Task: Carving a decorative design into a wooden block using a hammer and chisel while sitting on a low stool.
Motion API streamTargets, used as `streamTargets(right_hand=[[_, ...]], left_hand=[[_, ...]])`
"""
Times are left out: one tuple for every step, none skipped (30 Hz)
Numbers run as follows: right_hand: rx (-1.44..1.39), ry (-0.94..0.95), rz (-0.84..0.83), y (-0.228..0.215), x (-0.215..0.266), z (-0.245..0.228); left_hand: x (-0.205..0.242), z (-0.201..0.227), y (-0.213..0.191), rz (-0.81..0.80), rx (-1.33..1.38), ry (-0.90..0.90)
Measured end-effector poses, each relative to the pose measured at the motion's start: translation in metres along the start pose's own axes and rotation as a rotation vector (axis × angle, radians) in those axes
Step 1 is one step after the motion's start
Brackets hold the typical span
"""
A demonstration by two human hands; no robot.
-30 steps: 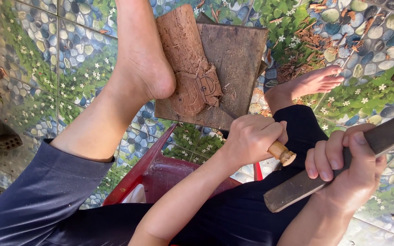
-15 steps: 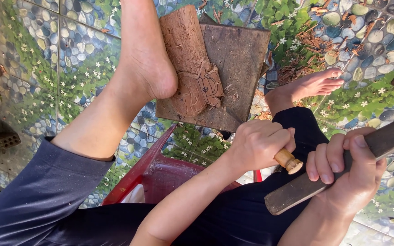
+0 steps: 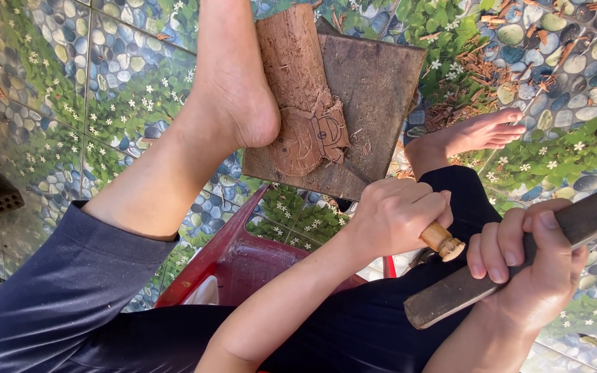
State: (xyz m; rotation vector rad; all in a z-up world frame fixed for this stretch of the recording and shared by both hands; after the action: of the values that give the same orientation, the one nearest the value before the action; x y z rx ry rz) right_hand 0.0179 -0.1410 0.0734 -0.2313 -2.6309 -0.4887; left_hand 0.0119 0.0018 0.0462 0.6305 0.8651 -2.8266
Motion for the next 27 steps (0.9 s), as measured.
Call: streamTargets(right_hand=[[-0.006,-0.009,-0.012,0.0,0.0,0.0],[-0.005,-0.009,-0.014,-0.001,-0.001,0.0],[0.002,-0.006,-0.01,-0.002,-0.001,0.001],[0.009,-0.002,-0.007,-0.003,-0.001,0.001],[0.009,-0.004,-0.006,-0.003,-0.001,0.001],[0.044,-0.029,-0.021,-0.002,-0.001,0.0],[0.081,-0.059,-0.032,-0.002,0.0,-0.002],[0.083,-0.065,-0.027,0.0,0.006,-0.003],[0.09,-0.094,-0.041,0.003,0.011,-0.007],[0.097,-0.124,-0.054,0.008,0.017,-0.01],[0.096,-0.136,-0.065,0.015,0.032,-0.014],[0.092,-0.155,-0.059,0.022,0.048,-0.017],[0.094,-0.157,-0.053,0.028,0.067,-0.02],[0.1,-0.152,-0.064,0.021,0.078,-0.011],[-0.016,-0.14,-0.175,0.017,0.09,-0.002],[-0.133,-0.124,-0.286,0.013,0.102,0.006],[-0.13,-0.133,-0.303,0.016,0.106,0.012],[-0.009,-0.057,-0.255,0.016,0.108,0.023],[0.113,0.024,-0.201,0.015,0.113,0.034],[0.116,0.019,-0.214,0.014,0.111,0.033],[0.052,0.021,-0.235,0.012,0.11,0.032],[-0.011,0.023,-0.256,0.01,0.109,0.032],[-0.006,0.032,-0.264,-0.004,0.103,0.018],[0.06,0.029,-0.497,-0.009,0.101,0.003],[0.121,0.017,-0.724,-0.014,0.101,-0.009],[0.121,0.017,-0.725,-0.047,0.086,-0.002],[-0.021,0.185,-1.076,-0.071,0.085,0.008]], left_hand=[[-0.001,0.0,0.0,0.008,-0.01,0.002],[0.0,-0.001,0.0,0.01,-0.011,0.002],[0.001,-0.003,0.0,-0.009,0.012,-0.012],[0.002,-0.004,0.001,-0.027,0.035,-0.026],[-0.002,-0.003,-0.003,-0.027,0.036,-0.025],[-0.006,-0.002,-0.009,0.011,0.054,-0.026],[-0.011,0.0,-0.014,0.049,0.076,-0.024],[-0.009,0.0,-0.014,0.049,0.083,-0.019],[-0.009,-0.003,-0.014,0.056,0.089,-0.034],[-0.009,-0.005,-0.015,0.062,0.096,-0.049],[-0.011,-0.006,-0.016,0.073,0.092,-0.038],[-0.012,-0.01,-0.015,0.011,0.13,-0.076],[-0.009,-0.01,-0.015,-0.052,0.167,-0.132],[-0.008,-0.013,-0.011,-0.043,0.163,-0.139],[-0.007,-0.015,-0.006,-0.03,0.122,-0.124],[-0.007,-0.016,-0.001,-0.017,0.08,-0.109],[-0.004,-0.018,0.006,0.0,0.074,-0.101],[-0.002,-0.021,0.013,0.006,0.067,-0.125],[0.003,-0.024,0.02,0.008,0.06,-0.156],[0.001,-0.024,0.022,0.021,0.054,-0.153],[0.002,-0.024,0.024,0.022,0.036,-0.156],[0.002,-0.025,0.028,0.023,0.019,-0.159],[0.002,-0.026,0.026,0.03,0.015,-0.17],[0.001,-0.024,0.023,0.065,0.031,-0.133],[-0.002,-0.024,0.021,0.094,0.049,-0.086],[0.001,-0.025,0.023,0.095,0.048,-0.086],[0.002,-0.027,0.025,0.084,0.05,-0.096]])
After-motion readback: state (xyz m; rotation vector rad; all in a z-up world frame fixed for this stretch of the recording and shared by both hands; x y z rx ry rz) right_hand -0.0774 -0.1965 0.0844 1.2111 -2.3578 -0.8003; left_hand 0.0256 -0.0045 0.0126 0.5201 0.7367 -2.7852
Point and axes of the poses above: each hand's wrist, its own x-axis away from the middle knuckle, its own y-axis out of the palm, z = x × y, the point moved 5 cm from there along -x, towards the middle knuckle, and after that the axes turned 1 degree about z, right-handed, at the moved point
